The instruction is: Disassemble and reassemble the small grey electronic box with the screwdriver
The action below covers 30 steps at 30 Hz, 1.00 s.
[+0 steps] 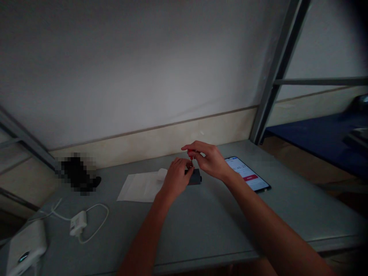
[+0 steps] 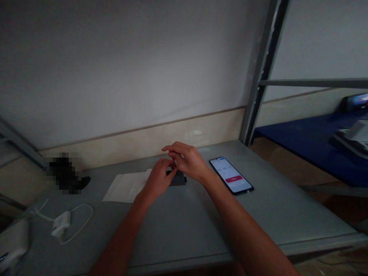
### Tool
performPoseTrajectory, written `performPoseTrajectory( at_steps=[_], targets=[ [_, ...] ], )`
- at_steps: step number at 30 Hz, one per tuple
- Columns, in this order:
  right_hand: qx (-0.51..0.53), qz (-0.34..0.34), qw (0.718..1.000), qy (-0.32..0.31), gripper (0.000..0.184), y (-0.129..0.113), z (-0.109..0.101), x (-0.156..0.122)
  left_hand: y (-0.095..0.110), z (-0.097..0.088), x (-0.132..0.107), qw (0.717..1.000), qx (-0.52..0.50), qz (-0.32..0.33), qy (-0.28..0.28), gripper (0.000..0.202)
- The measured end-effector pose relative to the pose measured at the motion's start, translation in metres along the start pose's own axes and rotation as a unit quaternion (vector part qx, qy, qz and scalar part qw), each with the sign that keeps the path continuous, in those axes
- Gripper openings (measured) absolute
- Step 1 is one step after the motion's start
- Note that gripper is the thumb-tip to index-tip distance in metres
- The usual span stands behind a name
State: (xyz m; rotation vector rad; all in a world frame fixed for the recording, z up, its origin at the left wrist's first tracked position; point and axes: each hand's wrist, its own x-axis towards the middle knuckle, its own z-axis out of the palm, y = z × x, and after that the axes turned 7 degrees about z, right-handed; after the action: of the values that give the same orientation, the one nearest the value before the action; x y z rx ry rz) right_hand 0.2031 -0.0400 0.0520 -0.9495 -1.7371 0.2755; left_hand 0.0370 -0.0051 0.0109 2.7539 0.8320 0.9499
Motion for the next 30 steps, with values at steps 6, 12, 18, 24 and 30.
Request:
performPoseTrajectory(
  at_steps=[6, 12, 18, 24, 30],
  targets=[
    [-0.011, 0.007, 1.0, -0.002, 0.034, -0.001, -0.001, 0.0, -0.002, 0.003, 0.001, 0.996, -0.076, -0.03, 0.028, 0.002],
    [-0.014, 0.032, 0.999, -0.009, 0.031, 0.004, -0.002, 0.0, -0.005, 0.007, 0.0, 0.993, -0.106, -0.047, 0.032, 0.005],
    [-0.026, 0.065, 0.997, -0.013, 0.027, 0.006, -0.006, -0.001, -0.006, 0.006, 0.0, 0.991, -0.123, -0.059, -0.001, 0.01],
    [-0.012, 0.068, 0.997, -0.022, 0.027, 0.011, -0.003, -0.001, -0.01, 0.007, -0.001, 0.989, -0.132, -0.057, -0.025, 0.011],
    [0.01, 0.084, 0.996, -0.02, 0.021, 0.012, -0.004, -0.001, -0.011, 0.006, -0.001, 0.987, -0.144, -0.059, -0.033, 0.015]
  ],
)
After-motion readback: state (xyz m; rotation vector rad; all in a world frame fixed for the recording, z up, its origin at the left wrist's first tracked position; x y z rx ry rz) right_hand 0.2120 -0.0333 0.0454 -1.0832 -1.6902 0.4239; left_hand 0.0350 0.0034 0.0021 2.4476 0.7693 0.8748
